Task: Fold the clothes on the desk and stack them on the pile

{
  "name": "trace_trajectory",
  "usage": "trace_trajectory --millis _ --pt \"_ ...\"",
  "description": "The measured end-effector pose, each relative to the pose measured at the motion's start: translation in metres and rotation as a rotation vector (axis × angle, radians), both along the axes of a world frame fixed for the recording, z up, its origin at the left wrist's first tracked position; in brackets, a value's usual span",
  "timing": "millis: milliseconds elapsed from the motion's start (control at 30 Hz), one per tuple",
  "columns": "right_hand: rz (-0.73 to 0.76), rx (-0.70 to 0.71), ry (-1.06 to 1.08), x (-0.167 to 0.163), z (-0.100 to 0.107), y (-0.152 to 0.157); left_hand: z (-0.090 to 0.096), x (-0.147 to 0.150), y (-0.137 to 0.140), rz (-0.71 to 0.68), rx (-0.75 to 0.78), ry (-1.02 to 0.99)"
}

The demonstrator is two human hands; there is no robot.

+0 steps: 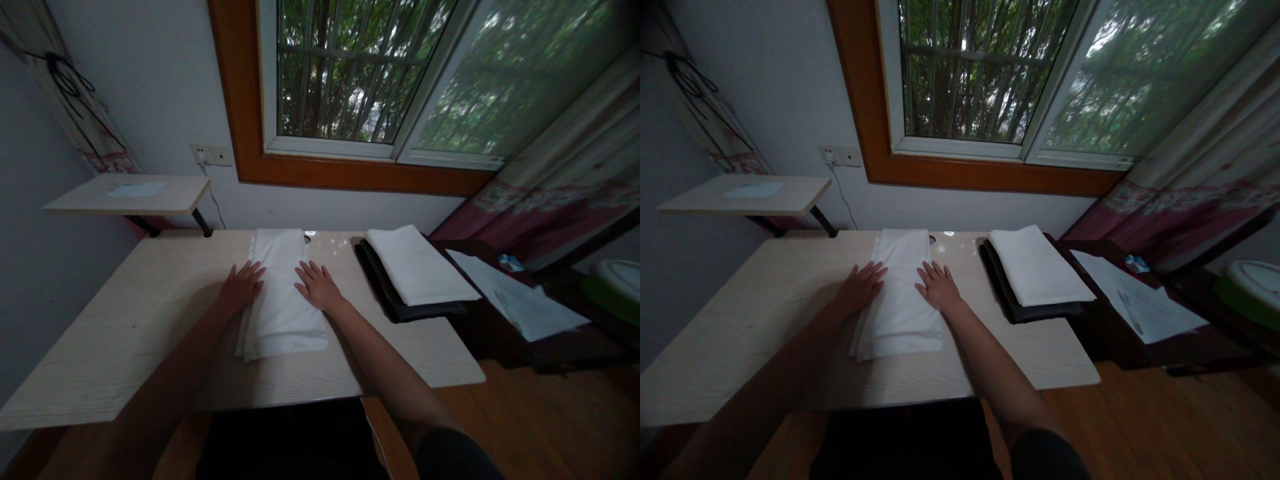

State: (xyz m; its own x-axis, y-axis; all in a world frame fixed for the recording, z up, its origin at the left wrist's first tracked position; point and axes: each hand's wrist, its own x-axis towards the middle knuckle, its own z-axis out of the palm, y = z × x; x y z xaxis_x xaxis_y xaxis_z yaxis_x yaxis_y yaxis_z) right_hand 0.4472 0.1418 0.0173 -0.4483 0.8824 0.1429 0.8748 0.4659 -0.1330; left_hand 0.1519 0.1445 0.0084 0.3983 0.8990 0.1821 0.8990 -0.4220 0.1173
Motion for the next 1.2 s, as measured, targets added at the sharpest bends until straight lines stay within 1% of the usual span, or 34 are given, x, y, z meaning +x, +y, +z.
trace_trajectory --millis 67,133,267,433,533,633,700,833,933,1000,1100,1200 --pt "-0.005 0.003 -0.011 0.0 0.001 0.004 0.0 0.0 0.001 0.008 0.012 -0.027" --pt "-0.004 0.012 -0.01 0.002 0.0 0.002 0.001 -0.001 -0.004 0.011 0.036 -0.072" --pt "-0.005 0.036 -0.004 0.012 -0.002 -0.012 0.004 -0.006 -0.033 0.013 0.048 -0.169" --pt "-0.002 0.041 -0.006 0.026 -0.001 -0.034 0.018 -0.01 -0.076 0.026 -0.084 -0.219" --pt "0.026 0.071 0.034 0.028 0.001 -0.043 0.03 -0.007 -0.092 0.021 -0.19 -0.239" --pt "0.109 0.136 0.137 0.026 0.006 -0.052 0.038 -0.003 -0.1 0.011 -0.292 -0.249" --pt "0.194 0.15 0.225 0.022 0.011 -0.059 0.039 -0.001 -0.102 0.007 -0.34 -0.246" --pt "0.395 0.056 0.35 0.009 0.022 -0.076 0.033 0.002 -0.103 0.031 -0.418 -0.29" --pt "0.502 -0.027 0.383 -0.003 0.03 -0.088 0.03 0.003 -0.103 0.012 -0.509 -0.421" --pt "0.538 -0.059 0.39 -0.01 0.035 -0.095 0.032 0.004 -0.105 0.003 -0.545 -0.566" --pt "0.549 -0.078 0.376 -0.02 0.038 -0.104 0.04 0.006 -0.113 0.05 -0.617 -0.824" --pt "0.492 -0.051 0.331 -0.027 0.035 -0.113 0.052 0.012 -0.123 0.122 -0.704 -1.051"
